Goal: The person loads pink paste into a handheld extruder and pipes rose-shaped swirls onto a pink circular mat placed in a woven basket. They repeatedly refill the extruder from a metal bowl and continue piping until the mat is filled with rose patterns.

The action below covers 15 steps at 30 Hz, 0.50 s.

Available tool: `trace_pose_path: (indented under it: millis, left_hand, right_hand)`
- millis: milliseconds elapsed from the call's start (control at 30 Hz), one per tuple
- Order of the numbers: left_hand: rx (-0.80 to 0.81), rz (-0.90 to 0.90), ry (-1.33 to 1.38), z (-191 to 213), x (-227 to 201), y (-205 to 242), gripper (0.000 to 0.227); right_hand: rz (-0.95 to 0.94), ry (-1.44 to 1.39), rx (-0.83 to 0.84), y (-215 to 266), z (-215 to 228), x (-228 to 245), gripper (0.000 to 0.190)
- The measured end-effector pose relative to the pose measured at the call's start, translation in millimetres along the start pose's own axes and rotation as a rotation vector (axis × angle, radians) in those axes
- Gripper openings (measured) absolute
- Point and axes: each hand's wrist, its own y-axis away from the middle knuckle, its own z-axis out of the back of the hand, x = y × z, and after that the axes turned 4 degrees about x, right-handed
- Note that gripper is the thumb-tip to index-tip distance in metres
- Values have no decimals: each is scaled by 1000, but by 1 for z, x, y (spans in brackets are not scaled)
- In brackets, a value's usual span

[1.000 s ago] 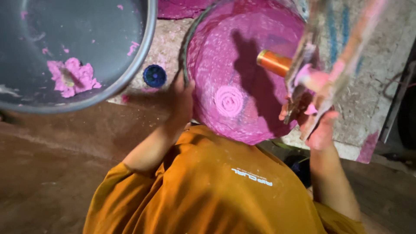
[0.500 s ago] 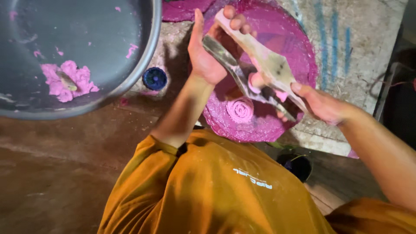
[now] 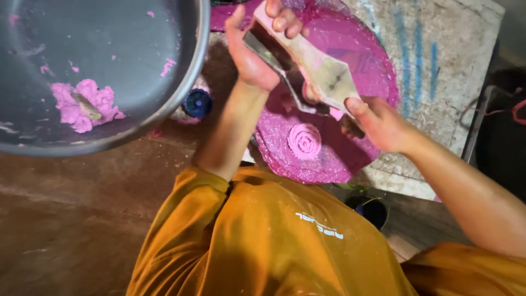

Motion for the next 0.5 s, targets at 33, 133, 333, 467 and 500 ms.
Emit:
trace_pose_path:
  millis: [33, 133, 333, 467, 500]
  left_hand:
    - [7, 10, -8, -6, -3, 1, 45]
    - [-69, -24, -15, -24, -3, 9, 45]
    - [-8, -24, 14, -38, 13, -17, 45]
    - [-26, -38, -122, -53, -8, -23, 51]
    - [-72, -19, -118, -55, -13, -20, 52]
  right_hand:
    - [0, -34, 17, 2, -4, 4, 77]
    - [2, -121, 60, 13, -5, 11, 75]
    - [3, -53, -43, 24, 18, 5, 75]
    - [60, 40, -79, 16, 7, 7, 75]
    - [91, -4, -51, 17, 7, 8, 74]
